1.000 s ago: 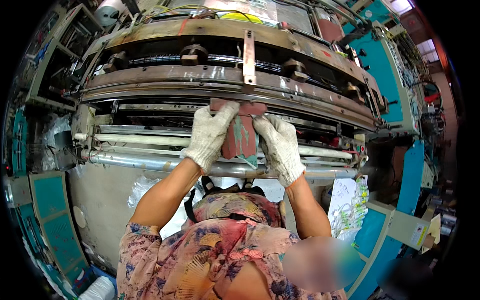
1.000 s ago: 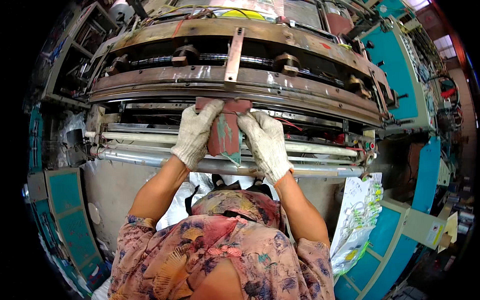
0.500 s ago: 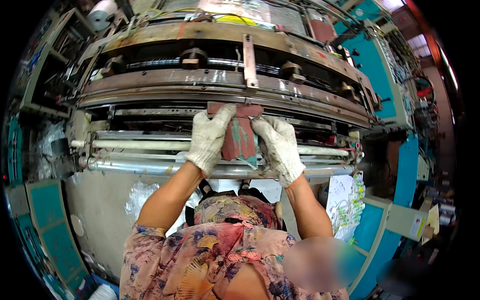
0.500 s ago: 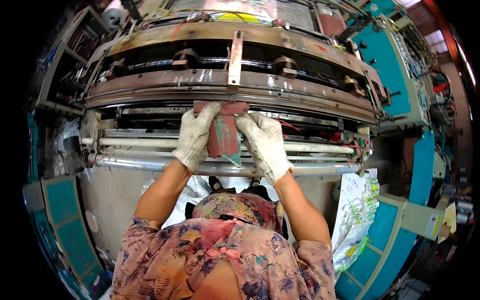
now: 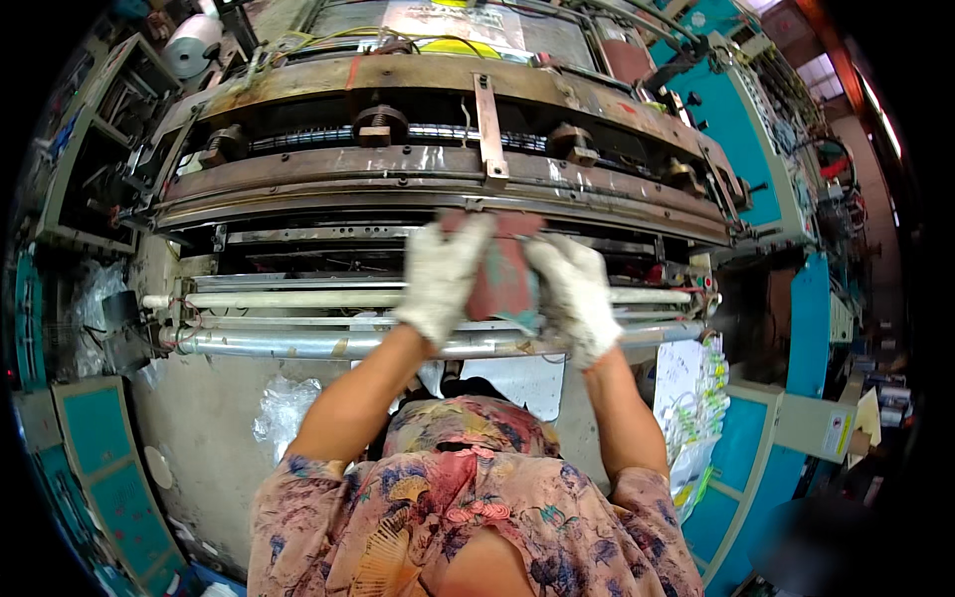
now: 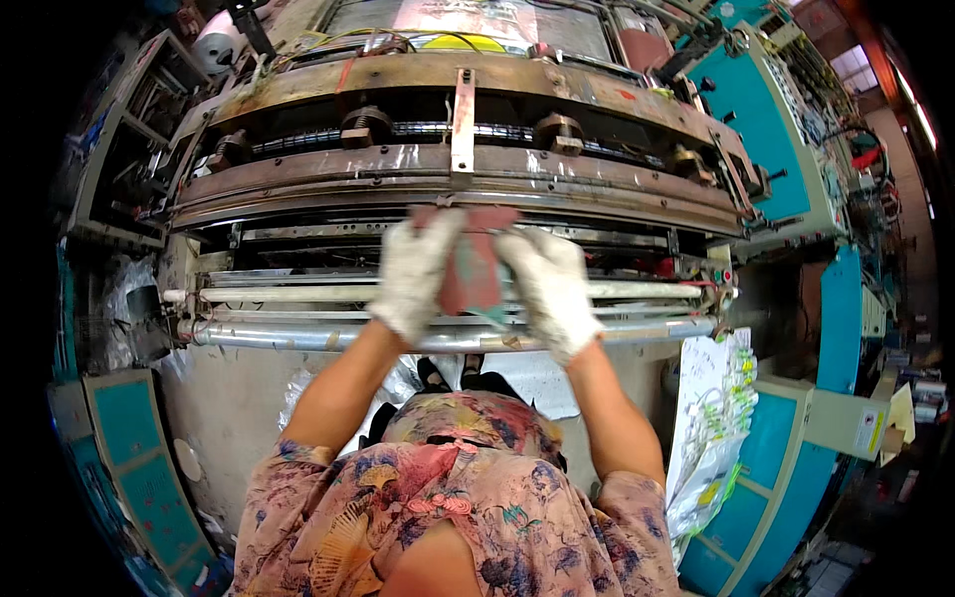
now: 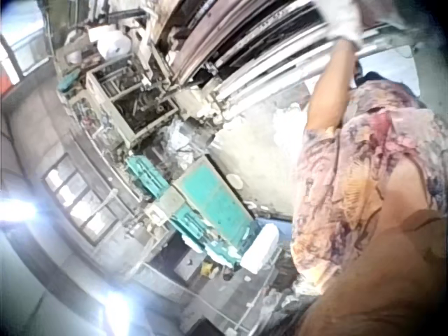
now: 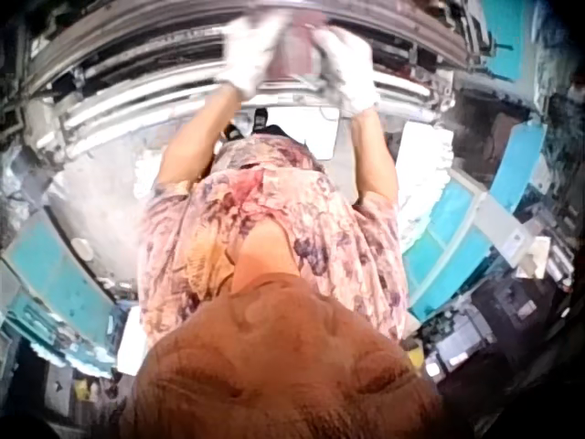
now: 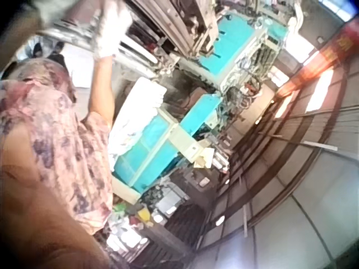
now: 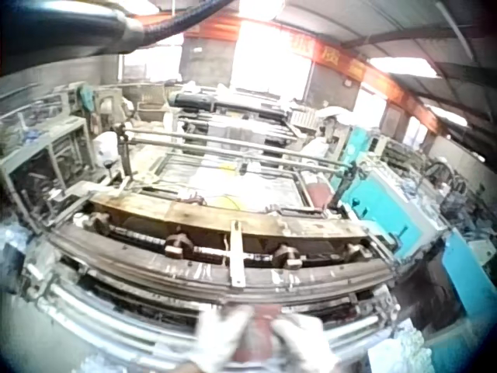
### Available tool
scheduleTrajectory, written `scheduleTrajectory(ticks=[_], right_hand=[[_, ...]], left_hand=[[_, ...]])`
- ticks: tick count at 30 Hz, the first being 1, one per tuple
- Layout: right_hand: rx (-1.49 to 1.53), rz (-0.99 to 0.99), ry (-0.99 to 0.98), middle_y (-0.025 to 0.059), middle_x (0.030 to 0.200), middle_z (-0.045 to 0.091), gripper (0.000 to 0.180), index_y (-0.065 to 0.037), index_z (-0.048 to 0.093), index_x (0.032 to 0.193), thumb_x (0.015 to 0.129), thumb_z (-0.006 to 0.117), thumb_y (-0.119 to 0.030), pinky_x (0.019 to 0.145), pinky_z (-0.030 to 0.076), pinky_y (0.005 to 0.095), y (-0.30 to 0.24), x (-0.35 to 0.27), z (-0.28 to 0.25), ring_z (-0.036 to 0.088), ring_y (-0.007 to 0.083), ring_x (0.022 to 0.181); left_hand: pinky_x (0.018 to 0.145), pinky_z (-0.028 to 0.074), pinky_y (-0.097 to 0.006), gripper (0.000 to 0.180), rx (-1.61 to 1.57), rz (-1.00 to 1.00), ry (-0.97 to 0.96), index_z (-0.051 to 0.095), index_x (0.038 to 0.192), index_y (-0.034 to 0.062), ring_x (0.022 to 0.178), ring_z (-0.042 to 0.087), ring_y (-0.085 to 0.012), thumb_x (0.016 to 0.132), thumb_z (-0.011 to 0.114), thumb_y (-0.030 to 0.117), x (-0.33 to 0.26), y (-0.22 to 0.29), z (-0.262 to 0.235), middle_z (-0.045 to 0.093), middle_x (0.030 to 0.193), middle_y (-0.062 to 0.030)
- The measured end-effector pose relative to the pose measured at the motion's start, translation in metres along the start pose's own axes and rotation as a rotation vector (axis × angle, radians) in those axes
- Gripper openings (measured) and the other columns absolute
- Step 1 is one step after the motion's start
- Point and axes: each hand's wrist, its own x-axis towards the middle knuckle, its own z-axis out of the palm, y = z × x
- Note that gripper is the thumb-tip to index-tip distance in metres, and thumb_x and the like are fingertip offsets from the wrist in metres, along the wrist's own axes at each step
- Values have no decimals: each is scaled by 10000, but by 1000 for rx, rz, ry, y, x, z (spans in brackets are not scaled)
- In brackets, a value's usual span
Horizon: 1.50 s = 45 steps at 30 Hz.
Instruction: The person uses a sanding block to scrub and clean the metal rollers and frame of a large industrial machine. They repeatedly rub the surface of the rollers and surrounding components with the block, then use a cloth to wipe away residue. The person also uses a small brush to clean crevices in the machine's structure.
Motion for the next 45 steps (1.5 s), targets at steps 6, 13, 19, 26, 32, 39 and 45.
scheduleTrajectory(ticks=[6,13,19,26,32,39,45], right_hand=[[-56,-53,-22,21,658,584,240,4,661,854,876,604,-228,496,395,240,11,5,-24,507,69,566],[190,39,-62,-22,684,586,224,15,680,934,868,624,-192,453,326,214,19,12,-55,431,32,509],[126,69,-155,-26,640,533,193,-21,674,903,885,611,-202,419,305,231,10,13,-36,403,42,464],[299,44,-62,-39,612,517,198,-19,667,844,862,621,-210,427,283,225,32,17,-80,385,33,475],[40,0,-119,9,614,541,283,17,641,826,872,597,-258,464,342,287,18,13,-51,419,89,499],[351,41,4,-52,640,541,183,-22,682,856,854,653,-203,452,320,225,30,13,-79,417,40,497],[46,62,-138,-28,589,496,240,-13,654,803,878,606,-236,431,295,242,10,14,-57,391,46,473]], left_hand=[[674,503,-301,289,22,82,17,682,953,6,707,598,-118,881,684,286,0,-4,24,678,846,-40],[653,492,-266,271,58,59,95,663,981,0,727,572,-82,883,702,250,-1,-20,55,655,831,-11],[547,487,-281,255,-153,-25,105,674,902,12,602,577,-94,891,690,266,-3,-4,40,658,776,-18],[645,457,-295,335,-12,14,84,691,939,-13,704,513,-83,880,687,317,-2,-29,80,645,802,-6],[658,542,-290,249,-97,-41,88,659,983,14,712,643,-123,890,677,245,-4,-6,48,683,837,-62],[660,448,-269,271,5,88,80,687,904,5,708,518,-84,871,699,274,2,-35,89,631,785,6],[650,505,-275,280,-58,24,82,668,989,12,707,601,-103,889,696,272,-10,-9,53,667,830,-28]])
